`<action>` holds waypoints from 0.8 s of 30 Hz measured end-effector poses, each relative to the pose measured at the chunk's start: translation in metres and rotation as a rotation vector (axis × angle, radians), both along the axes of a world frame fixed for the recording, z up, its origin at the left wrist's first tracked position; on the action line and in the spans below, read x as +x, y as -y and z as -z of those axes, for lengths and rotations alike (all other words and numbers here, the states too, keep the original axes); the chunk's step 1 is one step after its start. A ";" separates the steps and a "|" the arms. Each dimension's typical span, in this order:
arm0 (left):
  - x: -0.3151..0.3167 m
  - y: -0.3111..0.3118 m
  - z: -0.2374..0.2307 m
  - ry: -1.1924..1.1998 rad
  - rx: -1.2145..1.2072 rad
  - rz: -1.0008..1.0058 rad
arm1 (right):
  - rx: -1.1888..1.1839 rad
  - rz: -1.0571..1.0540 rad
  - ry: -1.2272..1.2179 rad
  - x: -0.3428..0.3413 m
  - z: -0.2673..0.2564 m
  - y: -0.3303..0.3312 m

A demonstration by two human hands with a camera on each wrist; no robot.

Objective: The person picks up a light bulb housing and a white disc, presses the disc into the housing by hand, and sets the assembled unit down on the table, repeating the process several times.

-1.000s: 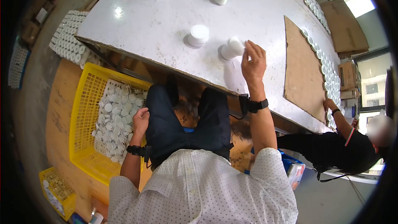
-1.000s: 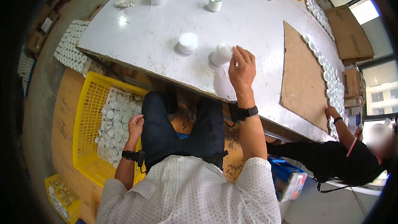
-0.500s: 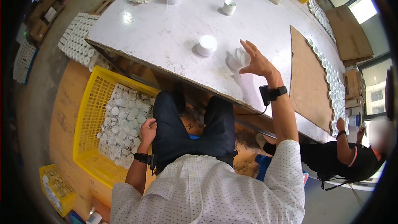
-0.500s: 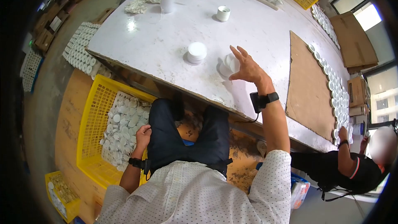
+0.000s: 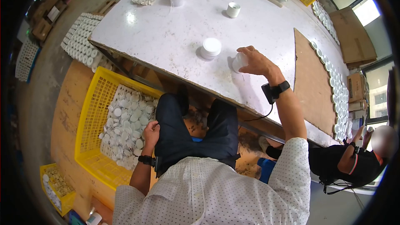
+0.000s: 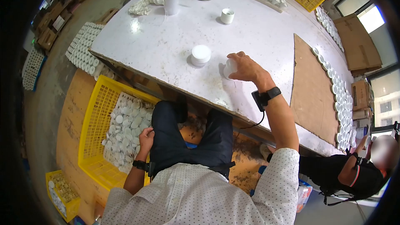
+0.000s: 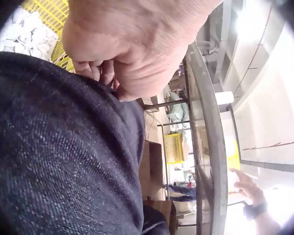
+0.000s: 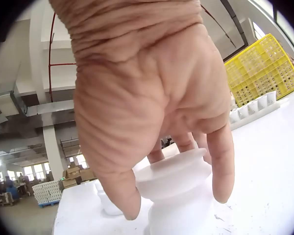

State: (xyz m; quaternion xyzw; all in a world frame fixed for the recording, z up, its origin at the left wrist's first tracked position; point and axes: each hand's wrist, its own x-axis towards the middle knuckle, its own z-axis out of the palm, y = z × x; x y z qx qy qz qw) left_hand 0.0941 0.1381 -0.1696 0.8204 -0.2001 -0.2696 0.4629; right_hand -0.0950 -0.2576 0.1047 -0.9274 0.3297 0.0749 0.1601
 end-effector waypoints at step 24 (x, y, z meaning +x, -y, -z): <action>-0.004 0.005 -0.007 -0.077 -0.031 -0.066 | -0.014 0.063 0.016 0.002 0.011 0.003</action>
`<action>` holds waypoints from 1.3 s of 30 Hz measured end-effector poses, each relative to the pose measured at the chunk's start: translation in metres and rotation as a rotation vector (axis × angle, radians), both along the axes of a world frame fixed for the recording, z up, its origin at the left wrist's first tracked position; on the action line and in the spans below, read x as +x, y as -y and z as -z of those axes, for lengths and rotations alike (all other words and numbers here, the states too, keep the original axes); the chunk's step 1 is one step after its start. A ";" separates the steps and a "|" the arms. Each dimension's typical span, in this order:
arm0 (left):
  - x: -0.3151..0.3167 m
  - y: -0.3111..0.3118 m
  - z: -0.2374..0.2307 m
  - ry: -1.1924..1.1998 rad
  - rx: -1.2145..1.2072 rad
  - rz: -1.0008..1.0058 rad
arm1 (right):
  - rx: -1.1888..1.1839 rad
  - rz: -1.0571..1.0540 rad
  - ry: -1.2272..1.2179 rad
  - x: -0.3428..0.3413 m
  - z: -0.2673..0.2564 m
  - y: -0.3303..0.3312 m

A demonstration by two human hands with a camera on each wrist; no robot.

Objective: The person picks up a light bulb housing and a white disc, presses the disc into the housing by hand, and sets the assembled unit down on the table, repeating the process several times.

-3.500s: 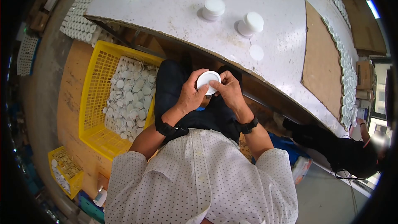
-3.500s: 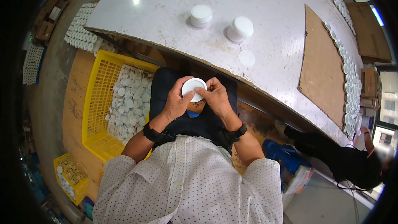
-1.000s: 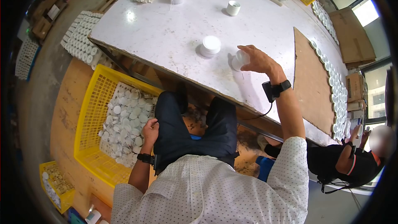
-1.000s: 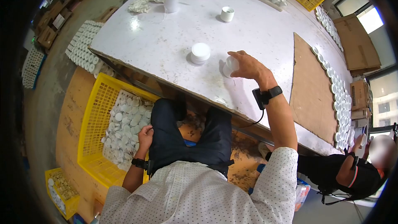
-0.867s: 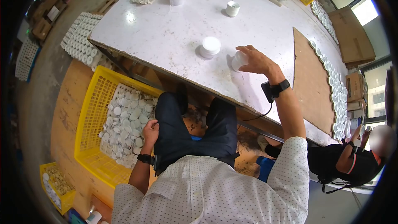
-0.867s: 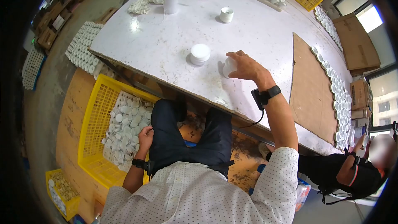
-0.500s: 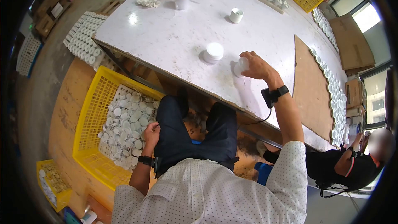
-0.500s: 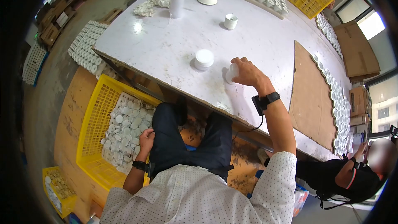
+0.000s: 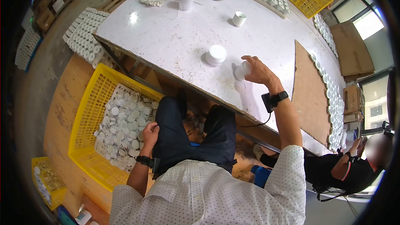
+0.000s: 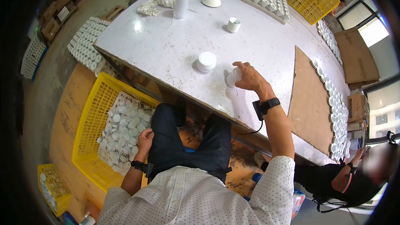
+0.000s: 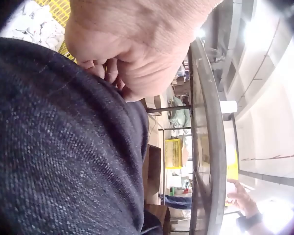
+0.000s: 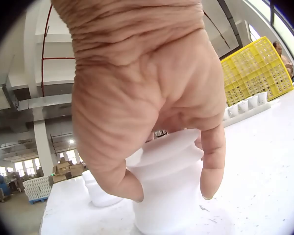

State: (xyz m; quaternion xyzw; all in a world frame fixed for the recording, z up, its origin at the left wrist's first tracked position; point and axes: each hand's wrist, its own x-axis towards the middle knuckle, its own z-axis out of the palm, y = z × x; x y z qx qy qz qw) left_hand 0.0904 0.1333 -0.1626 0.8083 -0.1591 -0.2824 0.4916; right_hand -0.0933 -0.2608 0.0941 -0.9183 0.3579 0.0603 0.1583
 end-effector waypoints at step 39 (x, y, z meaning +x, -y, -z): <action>0.003 0.001 0.014 -0.115 -0.098 -0.084 | -0.023 0.002 -0.089 0.023 -0.007 -0.008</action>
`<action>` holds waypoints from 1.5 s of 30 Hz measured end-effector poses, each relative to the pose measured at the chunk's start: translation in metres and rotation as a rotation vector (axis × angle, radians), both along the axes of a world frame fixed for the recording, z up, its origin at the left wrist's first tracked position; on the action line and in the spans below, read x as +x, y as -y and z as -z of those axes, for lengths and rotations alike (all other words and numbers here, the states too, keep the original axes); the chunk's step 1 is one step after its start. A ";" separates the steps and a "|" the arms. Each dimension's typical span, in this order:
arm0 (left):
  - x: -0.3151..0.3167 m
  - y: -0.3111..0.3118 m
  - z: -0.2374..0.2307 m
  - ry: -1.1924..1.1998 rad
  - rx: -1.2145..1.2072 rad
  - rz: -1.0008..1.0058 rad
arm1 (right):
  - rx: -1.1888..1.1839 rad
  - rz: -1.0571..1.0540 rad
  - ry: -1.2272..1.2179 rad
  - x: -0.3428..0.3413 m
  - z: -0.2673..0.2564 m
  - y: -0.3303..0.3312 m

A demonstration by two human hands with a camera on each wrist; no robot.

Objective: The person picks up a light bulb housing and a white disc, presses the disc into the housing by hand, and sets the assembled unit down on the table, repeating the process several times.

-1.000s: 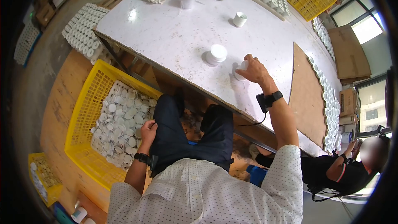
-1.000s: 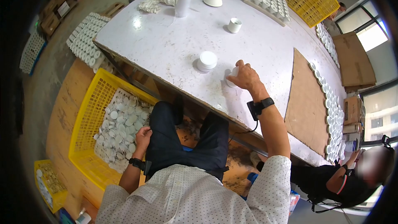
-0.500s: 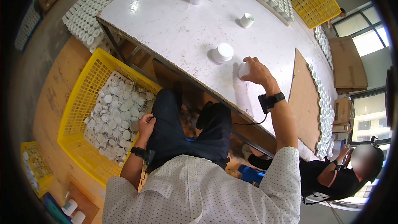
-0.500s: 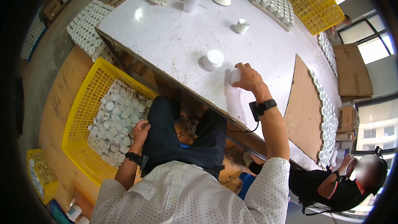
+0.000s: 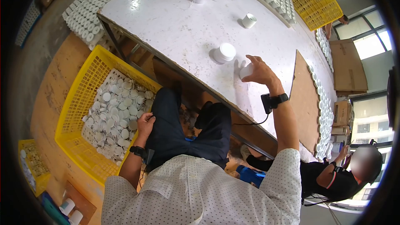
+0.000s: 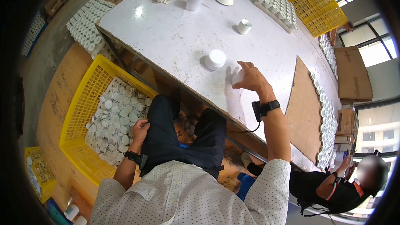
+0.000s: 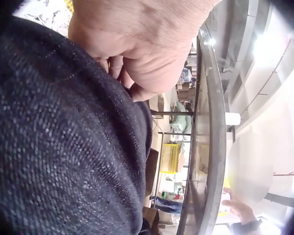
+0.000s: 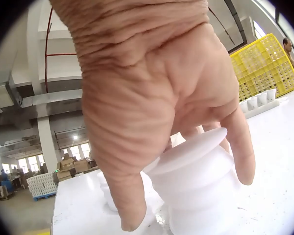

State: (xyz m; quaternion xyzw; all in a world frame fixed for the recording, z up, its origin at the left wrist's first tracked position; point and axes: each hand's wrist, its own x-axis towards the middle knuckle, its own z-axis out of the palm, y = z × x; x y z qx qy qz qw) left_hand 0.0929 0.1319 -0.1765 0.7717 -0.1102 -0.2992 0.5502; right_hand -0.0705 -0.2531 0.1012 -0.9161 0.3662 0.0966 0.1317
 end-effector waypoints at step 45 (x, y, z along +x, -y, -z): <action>0.010 -0.008 0.016 0.023 0.048 0.054 | -0.087 0.142 0.135 -0.025 0.026 0.002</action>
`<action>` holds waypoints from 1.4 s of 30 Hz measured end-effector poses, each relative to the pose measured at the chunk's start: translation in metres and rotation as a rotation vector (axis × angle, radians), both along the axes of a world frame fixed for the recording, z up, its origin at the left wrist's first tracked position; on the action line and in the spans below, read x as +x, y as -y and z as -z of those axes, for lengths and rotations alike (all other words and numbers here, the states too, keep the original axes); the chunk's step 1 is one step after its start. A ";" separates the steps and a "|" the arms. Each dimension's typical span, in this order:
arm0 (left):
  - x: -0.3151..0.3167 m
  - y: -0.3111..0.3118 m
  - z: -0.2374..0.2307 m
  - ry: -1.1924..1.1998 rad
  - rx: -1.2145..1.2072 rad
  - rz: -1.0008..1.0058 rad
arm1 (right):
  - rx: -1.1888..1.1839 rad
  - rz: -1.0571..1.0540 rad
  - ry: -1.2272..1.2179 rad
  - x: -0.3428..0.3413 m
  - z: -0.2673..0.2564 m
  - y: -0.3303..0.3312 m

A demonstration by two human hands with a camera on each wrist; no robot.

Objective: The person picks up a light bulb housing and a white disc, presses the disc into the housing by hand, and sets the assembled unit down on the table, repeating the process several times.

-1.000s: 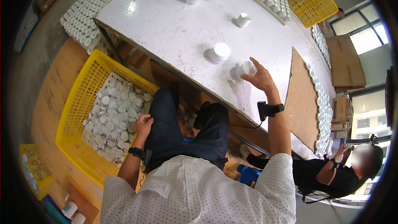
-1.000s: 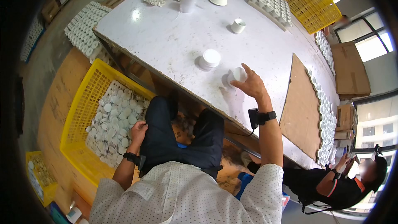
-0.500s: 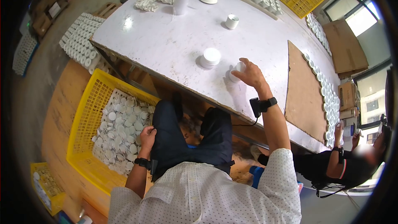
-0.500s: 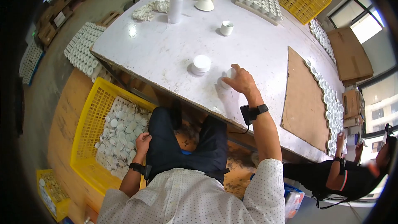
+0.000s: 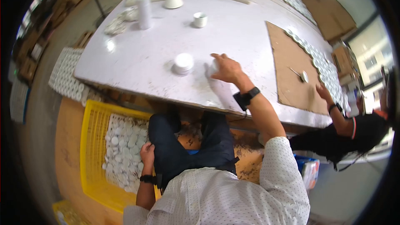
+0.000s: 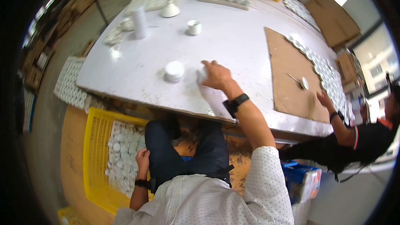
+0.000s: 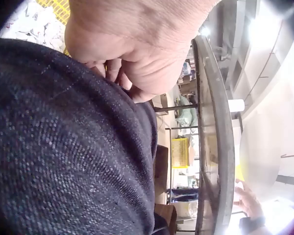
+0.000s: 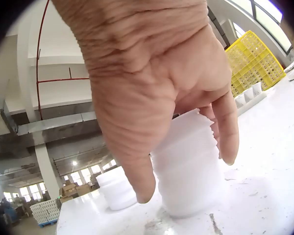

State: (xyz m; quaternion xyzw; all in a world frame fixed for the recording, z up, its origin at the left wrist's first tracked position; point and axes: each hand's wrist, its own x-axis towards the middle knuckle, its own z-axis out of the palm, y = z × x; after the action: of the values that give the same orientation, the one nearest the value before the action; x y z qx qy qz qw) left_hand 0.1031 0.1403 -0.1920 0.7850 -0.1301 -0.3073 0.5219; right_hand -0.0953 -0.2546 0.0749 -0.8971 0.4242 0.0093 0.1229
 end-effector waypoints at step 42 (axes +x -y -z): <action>-0.024 0.059 -0.070 0.331 -0.117 0.065 | -0.702 0.235 0.186 -0.295 0.099 0.035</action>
State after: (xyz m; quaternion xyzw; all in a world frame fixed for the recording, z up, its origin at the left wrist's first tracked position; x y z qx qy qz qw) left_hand 0.0794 0.0814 -0.1216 0.7886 -0.2572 -0.1827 0.5278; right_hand -0.3902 -0.2893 -0.0244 -0.8269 0.4886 -0.2320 -0.1538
